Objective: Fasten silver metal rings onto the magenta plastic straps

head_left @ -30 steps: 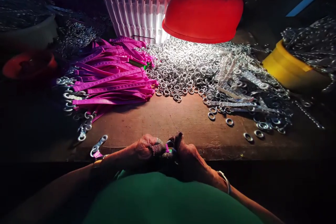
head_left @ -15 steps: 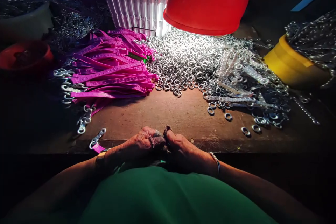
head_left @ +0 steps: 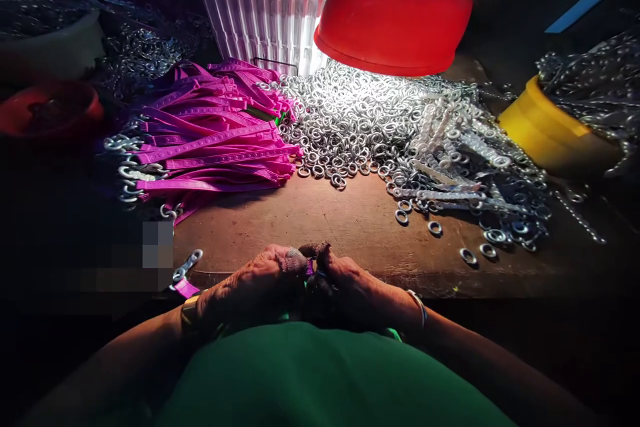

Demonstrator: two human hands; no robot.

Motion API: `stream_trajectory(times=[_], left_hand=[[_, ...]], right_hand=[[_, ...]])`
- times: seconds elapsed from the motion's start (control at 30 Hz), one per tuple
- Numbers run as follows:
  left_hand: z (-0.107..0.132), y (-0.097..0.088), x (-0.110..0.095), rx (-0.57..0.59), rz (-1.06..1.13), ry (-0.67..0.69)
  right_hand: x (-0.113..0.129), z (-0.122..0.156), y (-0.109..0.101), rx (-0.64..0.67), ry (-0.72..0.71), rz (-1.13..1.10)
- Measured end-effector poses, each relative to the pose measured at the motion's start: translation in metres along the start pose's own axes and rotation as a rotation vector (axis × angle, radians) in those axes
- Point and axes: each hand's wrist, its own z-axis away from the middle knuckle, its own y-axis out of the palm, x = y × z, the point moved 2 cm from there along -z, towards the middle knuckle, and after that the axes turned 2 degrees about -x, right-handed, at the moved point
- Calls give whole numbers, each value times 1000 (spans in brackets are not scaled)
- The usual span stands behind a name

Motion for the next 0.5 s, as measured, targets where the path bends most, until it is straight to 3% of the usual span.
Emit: stream_trajectory(times=[0.13,0.23,0.33,0.5], left_hand=[[4,0,-15,39,-46,-23],[0,-5,-18,-19,-153,-41],[-7,-11,-8,-80,-254,-59],[-12,-11,15,-98,-140,105]], right_hand=[[-2,-3,-4,100,76,166],[-1,-3,-2,55,124,256],[-7,0,5,-13,245,211],[-12,9,15,-125,343,31]])
